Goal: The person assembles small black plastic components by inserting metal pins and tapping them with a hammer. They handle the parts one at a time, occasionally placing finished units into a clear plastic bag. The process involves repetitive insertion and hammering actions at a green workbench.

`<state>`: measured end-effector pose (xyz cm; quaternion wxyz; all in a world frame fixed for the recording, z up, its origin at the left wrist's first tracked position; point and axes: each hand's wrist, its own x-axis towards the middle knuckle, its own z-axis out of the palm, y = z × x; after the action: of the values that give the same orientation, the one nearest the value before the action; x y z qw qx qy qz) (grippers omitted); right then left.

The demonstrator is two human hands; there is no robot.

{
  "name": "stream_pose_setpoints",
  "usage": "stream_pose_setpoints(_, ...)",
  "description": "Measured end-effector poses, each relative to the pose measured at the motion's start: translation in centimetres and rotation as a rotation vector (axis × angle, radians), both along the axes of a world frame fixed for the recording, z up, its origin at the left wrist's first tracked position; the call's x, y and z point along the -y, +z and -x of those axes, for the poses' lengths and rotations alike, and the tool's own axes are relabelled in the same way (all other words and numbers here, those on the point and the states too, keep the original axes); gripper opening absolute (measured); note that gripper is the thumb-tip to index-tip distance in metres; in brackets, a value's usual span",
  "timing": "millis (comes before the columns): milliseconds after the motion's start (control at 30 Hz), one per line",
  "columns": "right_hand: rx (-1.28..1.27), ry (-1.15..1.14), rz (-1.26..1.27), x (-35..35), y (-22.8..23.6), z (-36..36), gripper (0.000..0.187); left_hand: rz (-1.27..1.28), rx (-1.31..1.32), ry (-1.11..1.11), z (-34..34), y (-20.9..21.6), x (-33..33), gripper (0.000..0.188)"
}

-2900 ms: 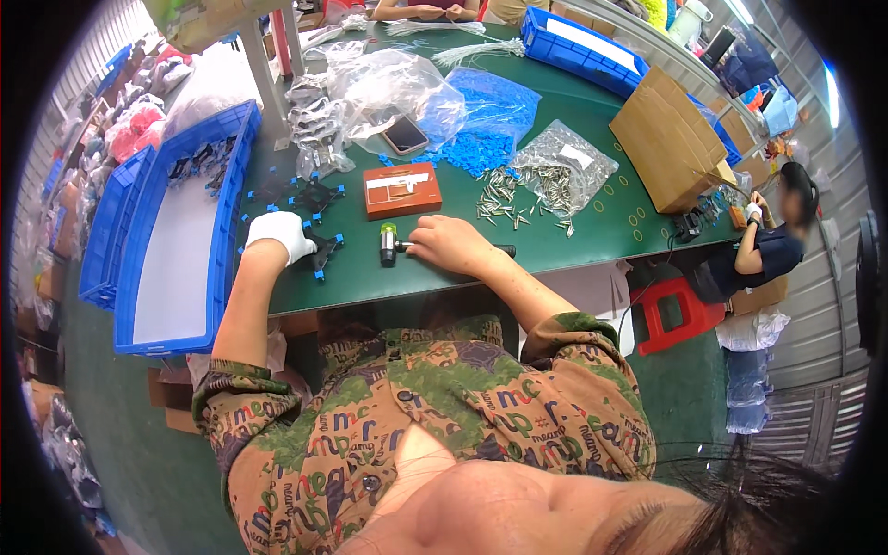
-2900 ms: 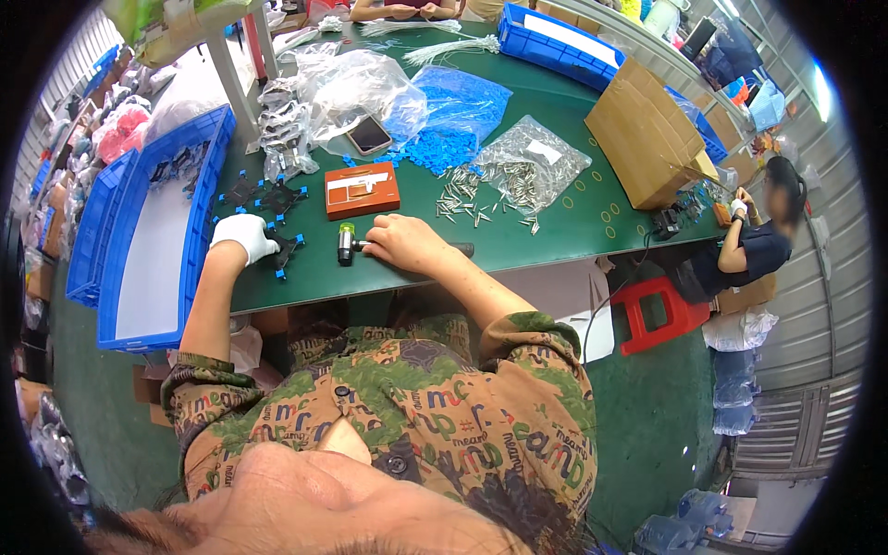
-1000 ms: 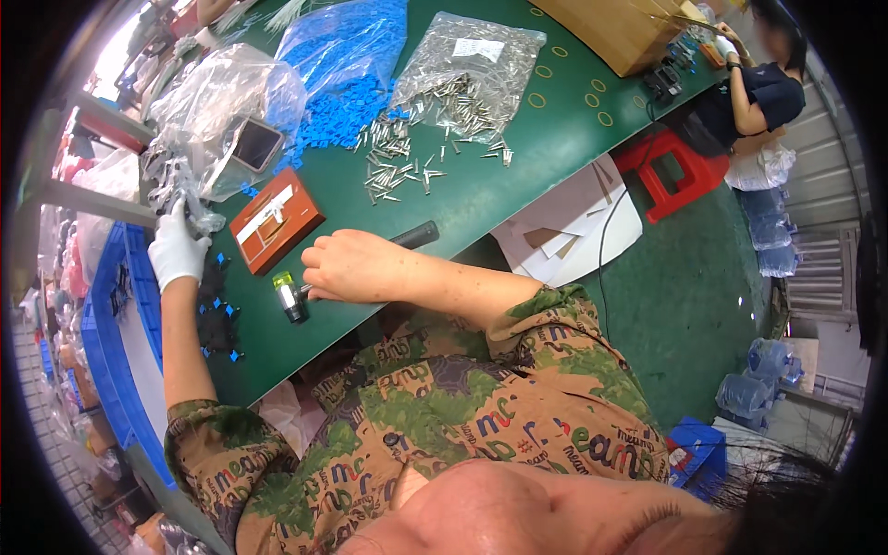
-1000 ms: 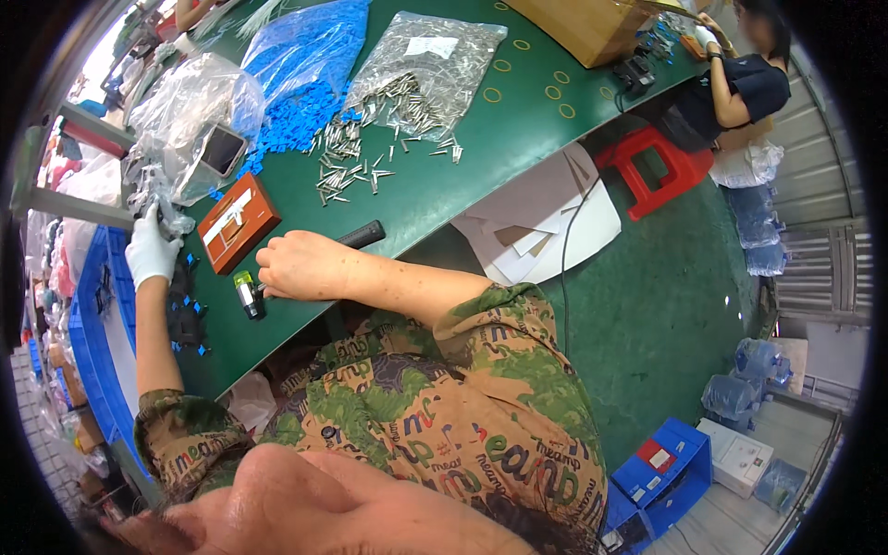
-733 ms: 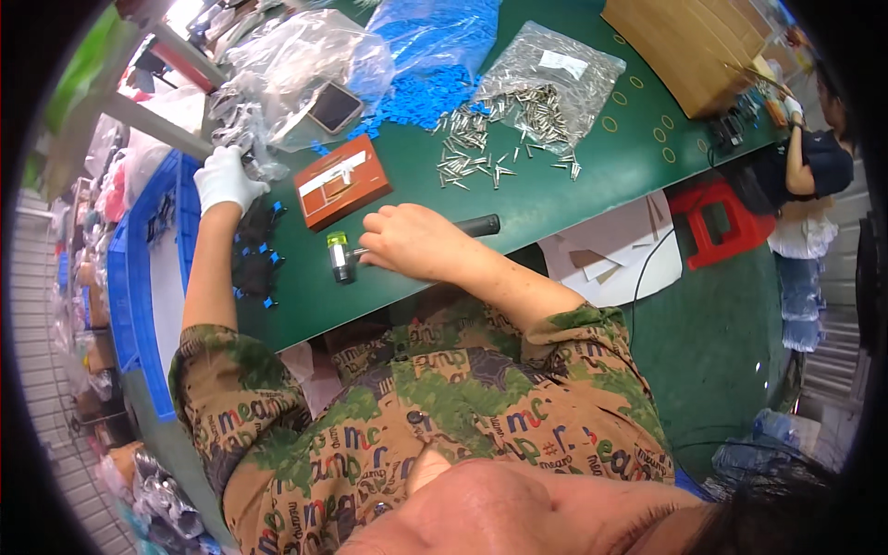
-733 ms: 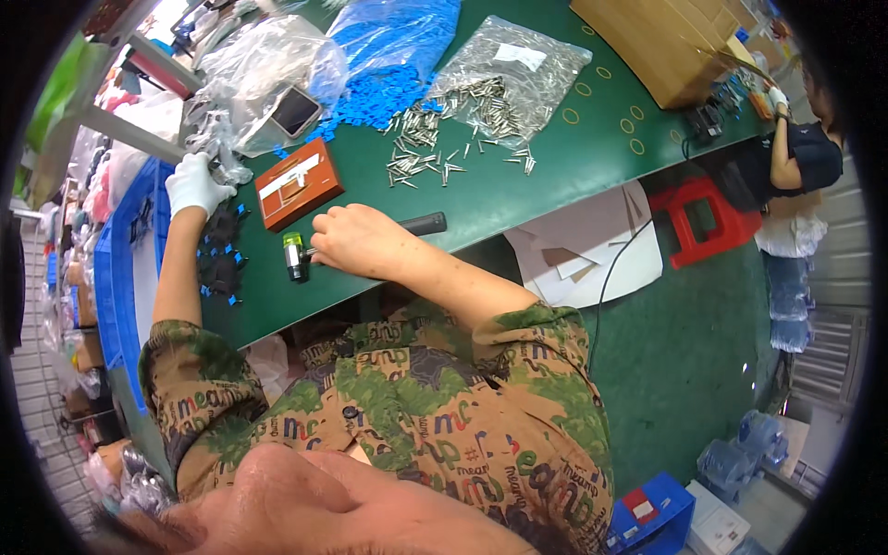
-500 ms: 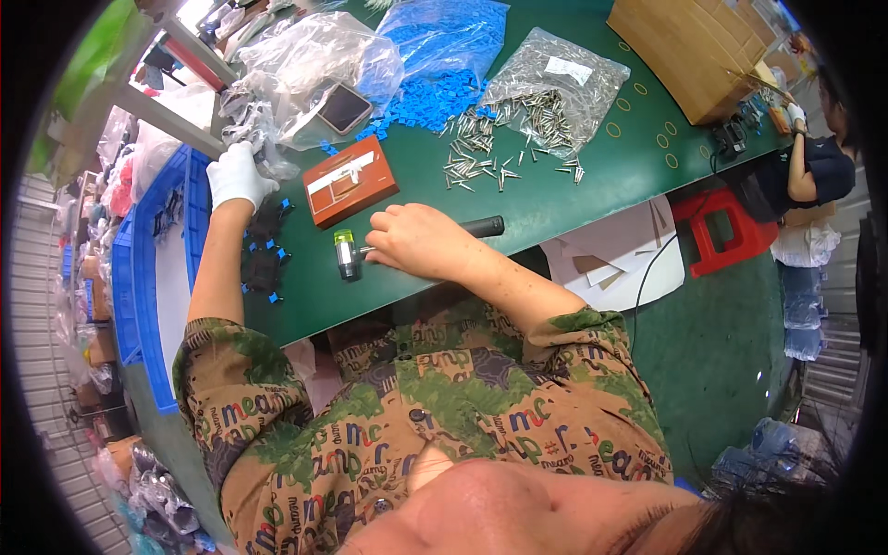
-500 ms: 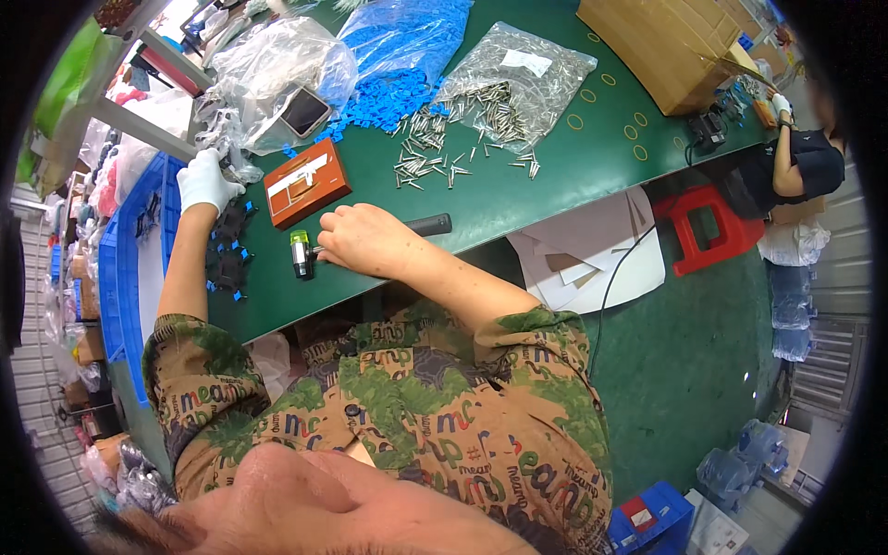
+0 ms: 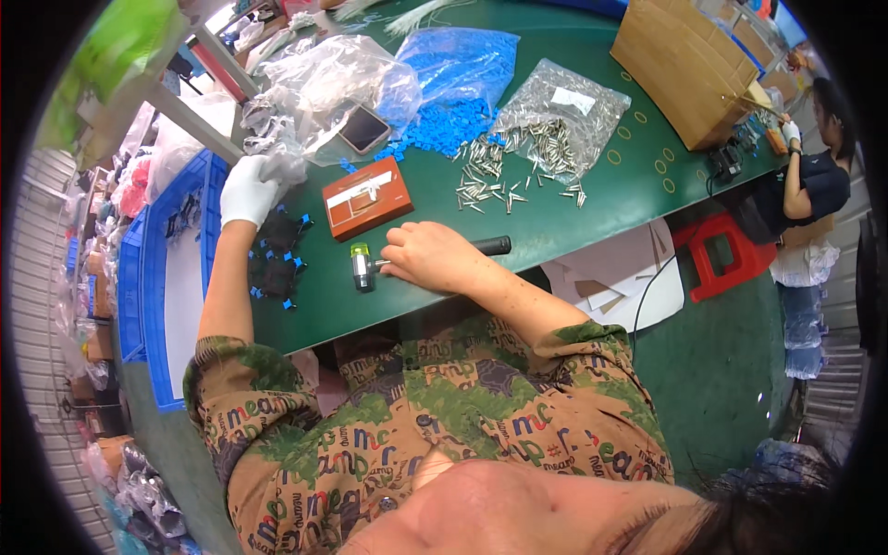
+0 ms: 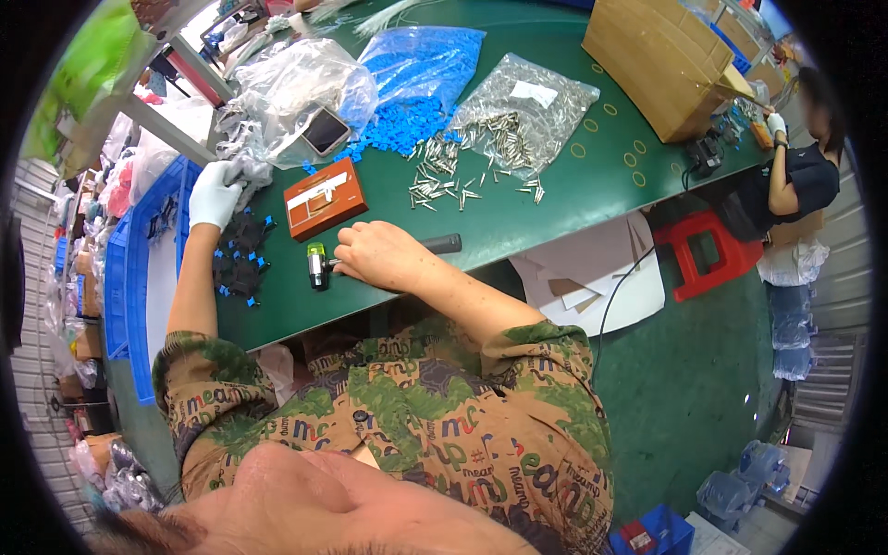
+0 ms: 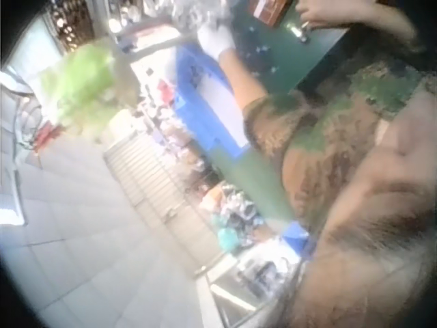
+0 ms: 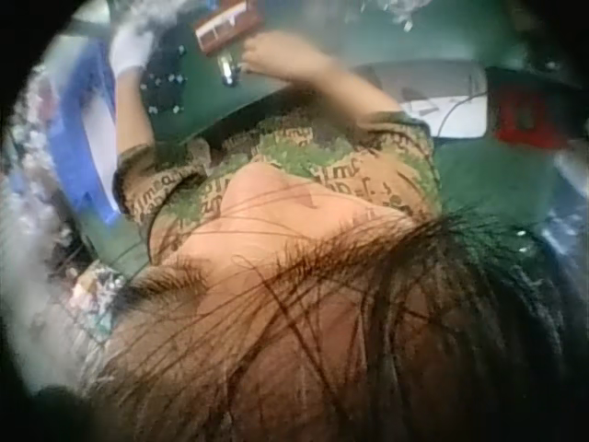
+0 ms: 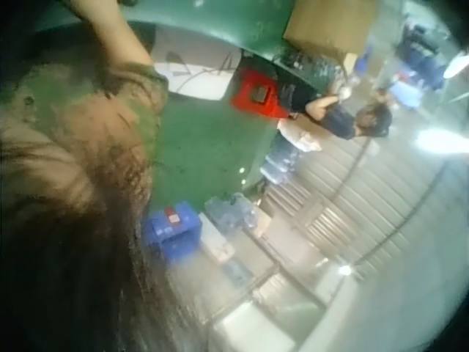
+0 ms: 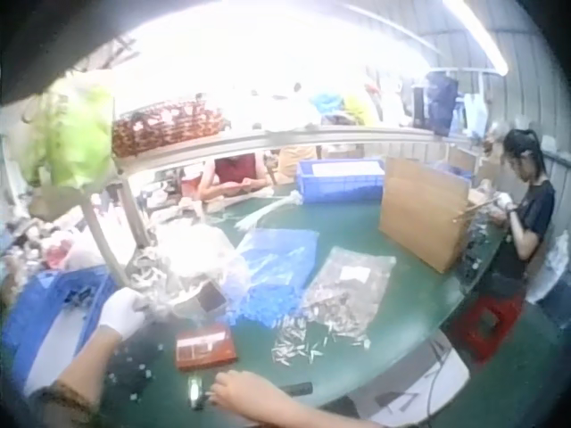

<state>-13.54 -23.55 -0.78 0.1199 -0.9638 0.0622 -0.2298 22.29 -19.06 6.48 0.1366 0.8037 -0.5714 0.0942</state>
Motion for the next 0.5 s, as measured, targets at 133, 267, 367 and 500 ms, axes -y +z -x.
stream_pose_setpoints(133, -0.018, -0.018, -0.036, 0.4, 0.1, 0.1, 0.022, 0.302, -0.559, 0.004, 4.0, 2.9, -4.2, 0.03)
stream_pose_setpoints(267, -0.04, -0.119, 0.056, 0.4, 0.0, 0.4, 0.02, 0.602, -1.635, -0.287, 9.9, -0.9, -10.8, 0.052)
stream_pose_setpoints(367, -0.011, -0.212, 0.165, -0.3, 0.6, 0.9, 0.017, 0.654, -2.119, -0.245, 15.9, -4.0, -15.5, 0.052)
stream_pose_setpoints(500, 0.202, -0.015, -0.17, -2.9, 2.7, 1.8, 0.015, 0.842, -2.621, 0.012, 20.6, -7.5, -18.8, 0.043)
